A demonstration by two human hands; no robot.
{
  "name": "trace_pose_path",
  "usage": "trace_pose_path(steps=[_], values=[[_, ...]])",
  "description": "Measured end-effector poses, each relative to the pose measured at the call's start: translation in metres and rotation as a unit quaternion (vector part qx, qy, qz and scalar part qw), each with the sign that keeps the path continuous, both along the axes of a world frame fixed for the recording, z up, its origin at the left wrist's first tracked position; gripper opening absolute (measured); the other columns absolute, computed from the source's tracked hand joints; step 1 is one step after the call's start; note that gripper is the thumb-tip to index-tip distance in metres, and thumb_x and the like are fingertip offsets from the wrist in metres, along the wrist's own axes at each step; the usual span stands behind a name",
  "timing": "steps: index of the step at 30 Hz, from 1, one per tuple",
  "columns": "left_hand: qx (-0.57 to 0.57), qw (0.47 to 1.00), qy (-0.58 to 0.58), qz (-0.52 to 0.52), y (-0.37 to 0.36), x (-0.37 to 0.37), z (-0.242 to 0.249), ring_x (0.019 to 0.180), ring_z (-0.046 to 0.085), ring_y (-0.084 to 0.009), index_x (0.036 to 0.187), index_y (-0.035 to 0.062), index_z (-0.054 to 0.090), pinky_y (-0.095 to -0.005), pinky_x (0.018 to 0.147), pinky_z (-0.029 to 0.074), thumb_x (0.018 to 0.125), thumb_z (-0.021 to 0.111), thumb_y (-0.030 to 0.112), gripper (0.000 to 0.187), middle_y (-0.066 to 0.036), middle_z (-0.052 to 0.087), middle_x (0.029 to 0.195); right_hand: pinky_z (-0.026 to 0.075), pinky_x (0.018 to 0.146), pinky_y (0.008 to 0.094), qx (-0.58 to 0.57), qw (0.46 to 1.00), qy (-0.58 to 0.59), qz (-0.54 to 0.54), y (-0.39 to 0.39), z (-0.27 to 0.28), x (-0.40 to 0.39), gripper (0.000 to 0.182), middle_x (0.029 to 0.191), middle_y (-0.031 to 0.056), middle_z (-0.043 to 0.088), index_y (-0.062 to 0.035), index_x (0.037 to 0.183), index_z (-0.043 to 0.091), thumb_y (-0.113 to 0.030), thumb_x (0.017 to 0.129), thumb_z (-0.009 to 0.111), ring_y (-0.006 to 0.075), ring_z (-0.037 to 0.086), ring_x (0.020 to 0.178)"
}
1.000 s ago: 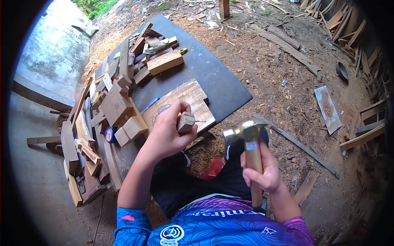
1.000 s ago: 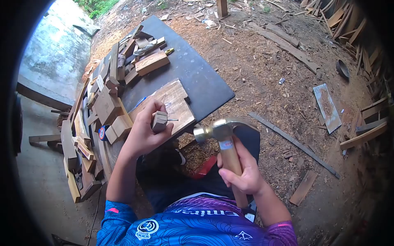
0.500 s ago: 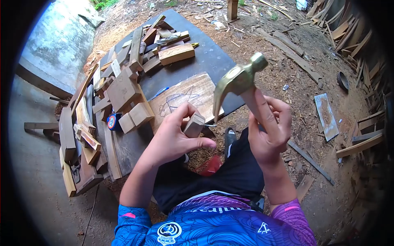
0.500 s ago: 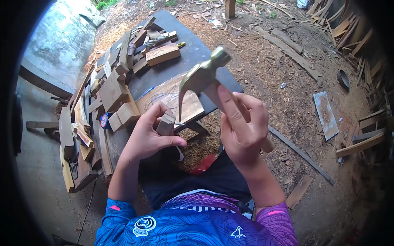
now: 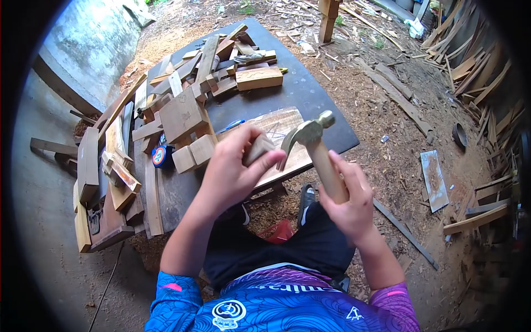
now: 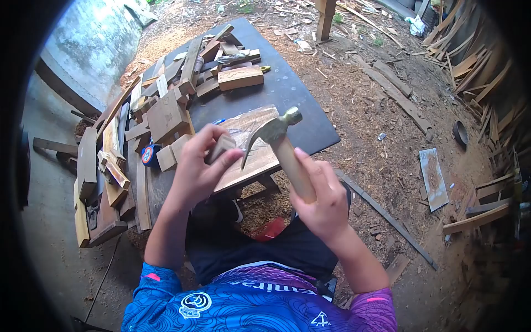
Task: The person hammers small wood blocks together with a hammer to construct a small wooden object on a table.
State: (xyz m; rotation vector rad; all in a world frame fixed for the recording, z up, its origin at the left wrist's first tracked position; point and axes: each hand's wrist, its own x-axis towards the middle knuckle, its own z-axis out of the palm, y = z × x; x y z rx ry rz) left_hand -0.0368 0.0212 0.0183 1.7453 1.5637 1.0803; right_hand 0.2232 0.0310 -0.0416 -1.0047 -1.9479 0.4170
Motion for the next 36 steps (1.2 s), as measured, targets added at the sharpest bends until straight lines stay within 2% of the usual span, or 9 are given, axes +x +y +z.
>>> trace_pose_path(steps=[4,6,11,16,23,25,28,31,36], values=[[0.084,0.992,0.082,-0.053,0.007,-0.008,0.003,0.078,0.055,-0.0074,0.107,-0.0009,0.064,-0.0265,0.065,0.049,0.093,0.084,0.027,0.037,-0.003,0.063,0.085,0.053,0.072,0.0247,-0.416,0.883,0.082,0.2,-0.004,0.035,0.026,0.069,0.105,0.0061,0.068,-0.0114,0.152,0.057,-0.005,0.086,0.075,0.0064,0.064,0.086],[0.052,0.995,0.014,-0.079,0.009,-0.006,0.003,0.072,0.064,-0.0225,0.104,-0.0004,0.066,-0.0363,0.066,0.05,0.091,0.084,0.04,0.046,-0.013,0.066,0.084,0.052,0.071,0.024,-0.48,0.829,0.097,0.271,0.0,0.038,0.04,0.068,0.107,0.0067,0.068,-0.0103,0.152,0.056,-0.007,0.087,0.076,0.0067,0.063,0.086],[0.021,0.995,-0.073,-0.058,0.022,-0.003,-0.016,0.07,0.059,-0.0117,0.104,-0.0014,0.065,-0.0315,0.065,0.049,0.101,0.073,0.037,0.04,-0.007,0.065,0.081,0.055,0.07,0.0234,-0.583,0.74,0.167,0.29,0.01,0.066,0.034,0.077,0.116,0.0151,0.07,-0.0058,0.156,0.048,-0.011,0.086,0.078,0.0113,0.066,0.084],[-0.091,0.984,-0.154,0.001,0.037,-0.014,-0.047,0.072,0.057,-0.0048,0.108,0.0022,0.067,-0.024,0.061,0.049,0.109,0.061,0.045,0.043,0.001,0.064,0.085,0.064,0.068,0.035,-0.55,0.645,0.334,0.412,0.034,0.007,0.037,0.074,0.134,0.0424,0.059,0.0084,0.152,0.043,-0.038,0.098,0.058,0.0295,0.074,0.088],[-0.13,0.969,-0.206,0.044,0.038,-0.009,-0.059,0.066,0.055,-0.0048,0.109,0.0043,0.067,-0.0231,0.055,0.048,0.109,0.054,0.055,0.052,0.002,0.06,0.082,0.057,0.081,0.0352,-0.374,0.768,0.387,0.348,0.022,0.013,0.034,0.075,0.138,0.0292,0.057,0.0059,0.15,0.05,-0.045,0.096,0.059,0.0192,0.064,0.099],[-0.138,0.966,-0.214,0.054,0.036,-0.007,-0.052,0.066,0.055,-0.005,0.108,0.0046,0.067,-0.0232,0.055,0.048,0.11,0.052,0.055,0.053,0.002,0.06,0.081,0.055,0.096,0.0448,-0.226,0.854,0.33,0.332,0.024,0.026,0.029,0.054,0.138,0.0226,0.054,-0.0035,0.134,0.058,-0.025,0.086,0.071,0.0247,0.061,0.113],[-0.143,0.968,-0.205,0.028,0.033,-0.008,-0.049,0.067,0.055,-0.0051,0.106,0.0058,0.065,-0.0236,0.055,0.049,0.11,0.05,0.057,0.054,0.002,0.059,0.082,0.052,0.103,0.0545,-0.081,0.85,0.413,0.318,0.025,0.058,0.015,0.027,0.114,0.0108,0.059,-0.0149,0.095,0.051,-0.023,0.088,0.076,0.0293,0.062,0.109],[-0.187,0.956,-0.226,0.024,0.032,-0.004,-0.055,0.064,0.056,-0.0081,0.098,0.005,0.062,-0.0276,0.052,0.049,0.108,0.051,0.062,0.059,-0.001,0.056,0.076,0.054,0.071,0.0357,-0.05,0.752,0.482,0.447,0.027,0.078,0.037,0.039,0.067,-0.0065,0.048,-0.0185,0.082,0.043,-0.04,0.107,0.063,0.012,0.055,0.062],[-0.138,0.96,-0.238,0.05,0.033,0.009,-0.063,0.063,0.056,-0.0088,0.095,0.0049,0.06,-0.0286,0.051,0.049,0.107,0.047,0.067,0.064,-0.002,0.057,0.076,0.041,0.044,0.0277,0.06,0.815,0.461,0.345,-0.016,0.101,-0.011,0.044,0.052,-0.0053,0.045,-0.0151,0.074,0.042,-0.034,0.107,0.064,0.0094,0.041,0.04]])
